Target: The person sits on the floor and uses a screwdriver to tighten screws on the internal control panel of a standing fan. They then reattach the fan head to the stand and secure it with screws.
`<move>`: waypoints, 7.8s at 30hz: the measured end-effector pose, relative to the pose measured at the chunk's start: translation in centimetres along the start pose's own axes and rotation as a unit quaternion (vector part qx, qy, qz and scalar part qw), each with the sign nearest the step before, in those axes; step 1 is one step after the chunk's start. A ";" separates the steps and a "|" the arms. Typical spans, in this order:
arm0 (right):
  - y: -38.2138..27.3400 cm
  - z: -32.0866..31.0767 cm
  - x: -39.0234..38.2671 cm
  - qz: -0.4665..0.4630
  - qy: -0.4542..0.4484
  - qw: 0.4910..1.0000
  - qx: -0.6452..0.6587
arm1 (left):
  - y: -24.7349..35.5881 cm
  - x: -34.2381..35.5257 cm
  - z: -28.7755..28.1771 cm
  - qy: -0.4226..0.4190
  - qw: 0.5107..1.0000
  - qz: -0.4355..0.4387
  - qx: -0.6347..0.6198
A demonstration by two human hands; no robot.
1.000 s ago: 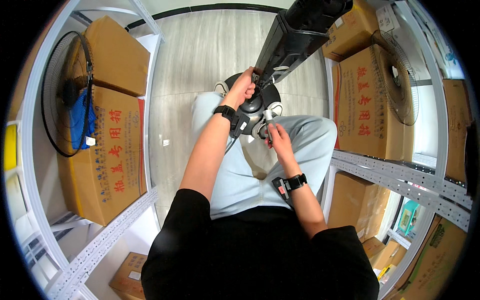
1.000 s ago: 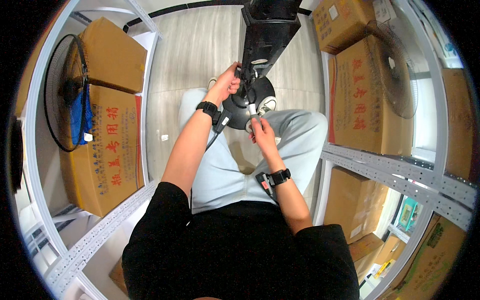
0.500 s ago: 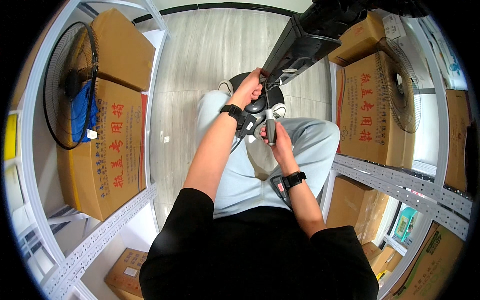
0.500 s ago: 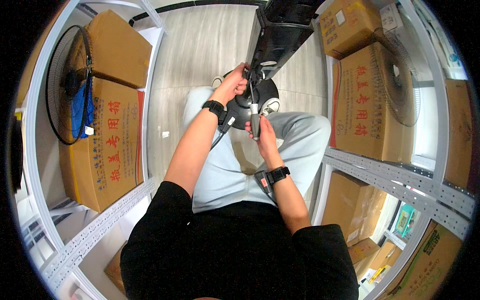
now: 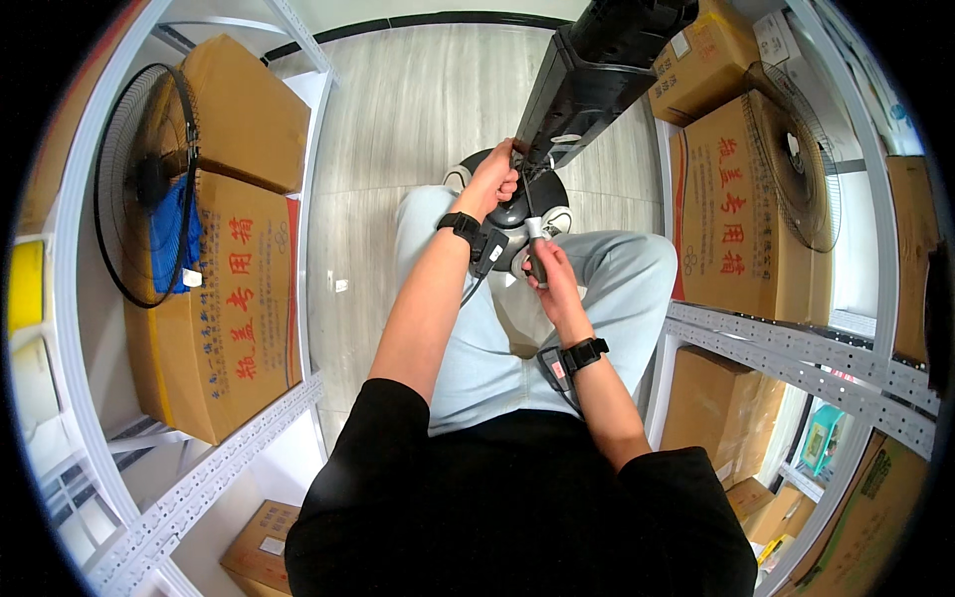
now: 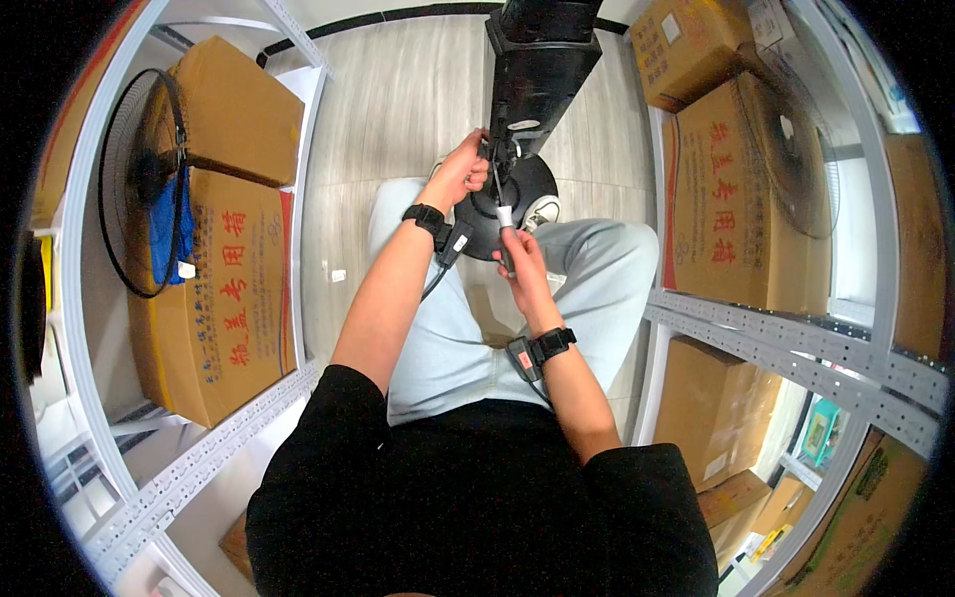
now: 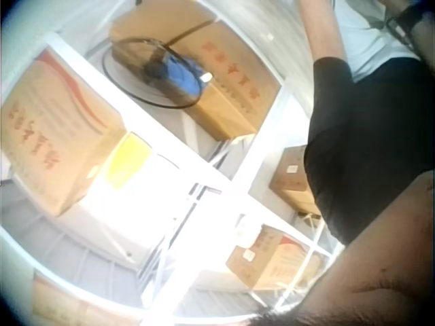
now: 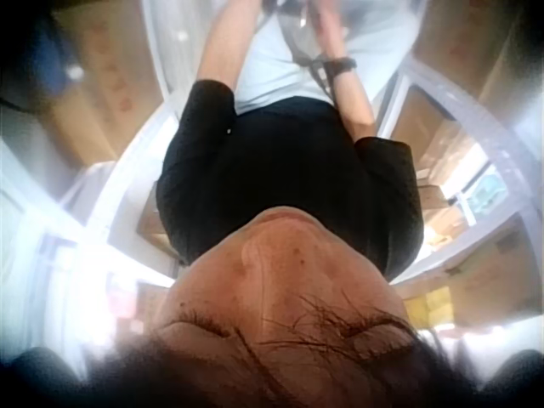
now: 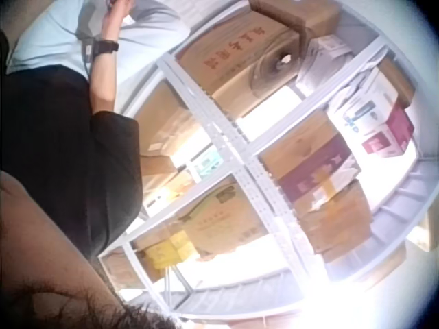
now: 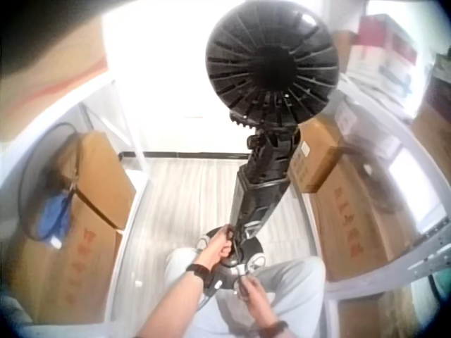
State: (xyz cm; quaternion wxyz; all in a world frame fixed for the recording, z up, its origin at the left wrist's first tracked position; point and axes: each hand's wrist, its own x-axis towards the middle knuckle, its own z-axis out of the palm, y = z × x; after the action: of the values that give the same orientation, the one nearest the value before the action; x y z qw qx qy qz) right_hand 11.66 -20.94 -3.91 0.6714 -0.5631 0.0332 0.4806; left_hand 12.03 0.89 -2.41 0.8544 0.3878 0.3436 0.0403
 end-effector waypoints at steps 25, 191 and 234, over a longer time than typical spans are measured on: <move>-0.2 -0.3 0.1 0.025 -0.004 0.999 0.036 | -0.1 0.2 0.1 0.007 1.000 -0.007 -0.018; 0.2 -0.6 0.5 -0.039 0.033 0.996 -0.067 | -0.9 0.7 0.1 0.009 0.998 0.004 -0.060; -4.0 -5.4 -7.1 -0.060 0.088 0.992 -0.069 | -6.6 1.1 2.7 -0.092 0.993 -0.009 -0.076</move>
State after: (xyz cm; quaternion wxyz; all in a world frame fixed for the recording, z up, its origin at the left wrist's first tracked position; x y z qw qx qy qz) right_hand 13.29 -29.10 1.21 0.6534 -0.6490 0.0253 0.3890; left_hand 13.20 -5.02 -6.31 0.9098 0.3205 0.2629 0.0229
